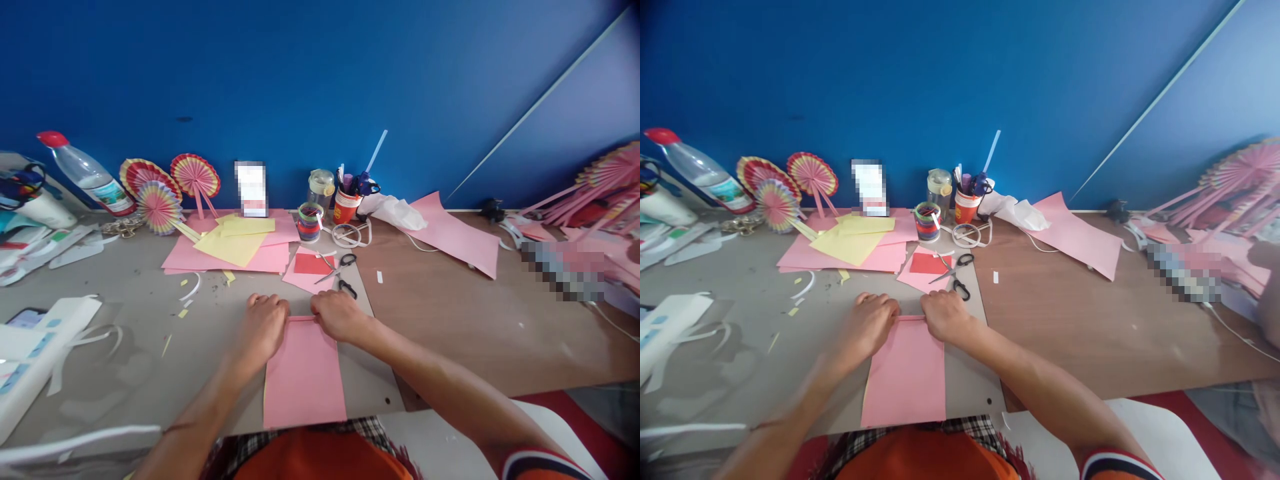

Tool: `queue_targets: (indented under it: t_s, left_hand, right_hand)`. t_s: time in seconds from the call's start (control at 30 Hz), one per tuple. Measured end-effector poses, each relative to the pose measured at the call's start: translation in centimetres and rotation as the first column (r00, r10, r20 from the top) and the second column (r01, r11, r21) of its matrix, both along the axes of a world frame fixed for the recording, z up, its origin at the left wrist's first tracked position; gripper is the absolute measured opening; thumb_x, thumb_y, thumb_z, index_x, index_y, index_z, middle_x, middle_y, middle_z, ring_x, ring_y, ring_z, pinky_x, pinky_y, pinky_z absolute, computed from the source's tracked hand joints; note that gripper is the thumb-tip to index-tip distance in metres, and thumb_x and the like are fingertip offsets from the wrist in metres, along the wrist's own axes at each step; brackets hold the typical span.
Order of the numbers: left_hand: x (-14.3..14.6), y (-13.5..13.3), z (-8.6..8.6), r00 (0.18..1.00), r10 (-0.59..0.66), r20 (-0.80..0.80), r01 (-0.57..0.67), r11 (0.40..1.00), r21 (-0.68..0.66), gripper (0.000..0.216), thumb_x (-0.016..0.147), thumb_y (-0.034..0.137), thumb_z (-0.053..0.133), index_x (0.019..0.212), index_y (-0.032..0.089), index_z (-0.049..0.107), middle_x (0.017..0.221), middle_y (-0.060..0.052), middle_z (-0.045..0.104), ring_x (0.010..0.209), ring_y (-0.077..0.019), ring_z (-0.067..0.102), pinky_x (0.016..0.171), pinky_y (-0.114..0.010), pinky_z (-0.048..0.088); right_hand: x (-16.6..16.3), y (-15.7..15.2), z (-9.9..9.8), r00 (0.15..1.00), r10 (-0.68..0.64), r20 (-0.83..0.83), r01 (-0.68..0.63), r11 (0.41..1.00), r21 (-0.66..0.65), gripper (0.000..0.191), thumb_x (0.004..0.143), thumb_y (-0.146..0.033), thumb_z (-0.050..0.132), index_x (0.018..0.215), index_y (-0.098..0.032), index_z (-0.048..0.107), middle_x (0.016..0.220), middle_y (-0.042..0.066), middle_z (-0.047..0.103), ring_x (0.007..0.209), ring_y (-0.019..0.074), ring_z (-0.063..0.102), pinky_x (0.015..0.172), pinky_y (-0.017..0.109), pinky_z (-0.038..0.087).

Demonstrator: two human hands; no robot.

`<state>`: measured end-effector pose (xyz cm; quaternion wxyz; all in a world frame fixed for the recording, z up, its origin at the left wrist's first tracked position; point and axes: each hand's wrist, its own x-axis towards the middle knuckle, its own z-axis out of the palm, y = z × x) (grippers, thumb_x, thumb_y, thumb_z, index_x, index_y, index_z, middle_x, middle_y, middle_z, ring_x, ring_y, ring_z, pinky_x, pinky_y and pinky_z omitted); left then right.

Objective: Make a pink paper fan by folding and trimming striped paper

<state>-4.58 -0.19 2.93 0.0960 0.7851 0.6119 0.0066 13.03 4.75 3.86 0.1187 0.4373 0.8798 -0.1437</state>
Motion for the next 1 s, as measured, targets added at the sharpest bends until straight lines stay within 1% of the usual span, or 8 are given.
queue_targets:
  t_s: [0.13,0.3,0.47,0.63,0.77,0.9,0.93,1.0]
  left_hand:
    - [-0.2,-0.1,-0.7,1.0,0.007,0.02,-0.008,1.0,0.018,0.026,0.084,0.006,0.039,0.078,0.019,0.06,0.08,-0.004,0.063,0.081,-0.0204,0.059,0.093,-0.043,0.029]
    - [-0.3,-0.4,-1.2,1.0,-0.021,0.012,0.02,0.996,0.083,0.025,0.083,0.004,0.039,0.079,0.018,0.06,0.082,-0.006,0.061,0.081,-0.0208,0.058,0.091,-0.042,0.032]
    - [-0.3,-1.2,-0.7,0.998,-0.06,0.008,0.058,0.988,0.143,0.027,0.083,0.0,0.036,0.081,0.018,0.056,0.079,-0.005,0.061,0.081,-0.0211,0.058,0.094,-0.046,0.03]
    - [-0.2,-1.5,0.0,0.999,0.004,0.04,-0.009,0.99,0.142,0.029,0.085,0.0,0.035,0.089,0.02,0.057,0.079,-0.002,0.064,0.08,-0.0199,0.058,0.099,-0.048,0.026]
    - [-0.3,-0.8,0.5,1.0,0.022,0.017,-0.025,0.967,0.255,0.031,0.086,0.002,0.036,0.082,0.022,0.06,0.078,-0.003,0.062,0.081,-0.0203,0.057,0.099,-0.048,0.025]
    - [-0.5,0.1,2.2,0.999,0.03,0.033,-0.04,0.927,0.373,0.031,0.087,0.005,0.037,0.083,0.022,0.063,0.08,-0.003,0.062,0.08,-0.0192,0.056,0.095,-0.045,0.026]
    - [-0.6,0.4,2.8,0.999,0.03,0.04,-0.044,0.913,0.406,0.031,0.087,0.005,0.038,0.085,0.022,0.063,0.081,-0.003,0.063,0.08,-0.0189,0.056,0.094,-0.044,0.026]
    - [-0.7,0.9,4.5,0.998,0.044,0.043,-0.059,0.87,0.49,0.031,0.088,0.005,0.038,0.087,0.023,0.064,0.083,-0.003,0.064,0.08,-0.0183,0.057,0.094,-0.043,0.025]
  right_hand:
    - [0.1,0.0,0.1,1.0,0.002,0.001,-0.002,1.0,0.0,0.018,0.084,-0.017,0.051,0.095,-0.016,0.065,0.098,0.01,0.069,0.09,0.0228,0.063,0.07,0.028,0.041]
    - [0.1,-0.2,0.2,1.0,0.01,-0.008,-0.009,1.0,0.02,0.015,0.084,-0.018,0.053,0.09,-0.015,0.066,0.096,0.011,0.068,0.086,0.0228,0.063,0.066,0.028,0.039]
    - [0.3,-1.0,0.1,0.999,0.033,-0.033,-0.031,0.998,0.061,0.013,0.085,-0.016,0.052,0.09,-0.014,0.064,0.098,0.013,0.066,0.09,0.0237,0.062,0.073,0.03,0.038]
    - [0.8,-1.2,0.5,0.994,-0.01,-0.11,0.016,0.998,0.06,0.011,0.086,-0.016,0.054,0.094,-0.014,0.062,0.09,0.009,0.069,0.083,0.02,0.063,0.075,0.03,0.037]
    - [1.4,-0.1,2.2,0.983,-0.067,-0.17,0.076,0.996,0.044,0.012,0.084,-0.017,0.058,0.096,-0.016,0.062,0.092,0.006,0.069,0.086,0.0181,0.061,0.073,0.026,0.036]
    - [1.8,1.5,4.6,0.985,-0.028,-0.168,0.028,1.0,0.0,0.011,0.084,-0.014,0.053,0.086,-0.019,0.062,0.086,0.002,0.068,0.075,0.015,0.058,0.062,0.024,0.032]
    - [1.9,1.9,5.3,0.986,-0.004,-0.17,0.012,0.999,0.044,0.012,0.085,-0.014,0.051,0.085,-0.019,0.062,0.085,0.002,0.067,0.073,0.0149,0.057,0.061,0.025,0.031]
    - [1.8,2.5,6.9,0.982,0.062,-0.176,-0.021,0.974,0.225,0.014,0.087,-0.014,0.049,0.084,-0.017,0.062,0.083,0.004,0.065,0.072,0.0159,0.054,0.063,0.027,0.03]
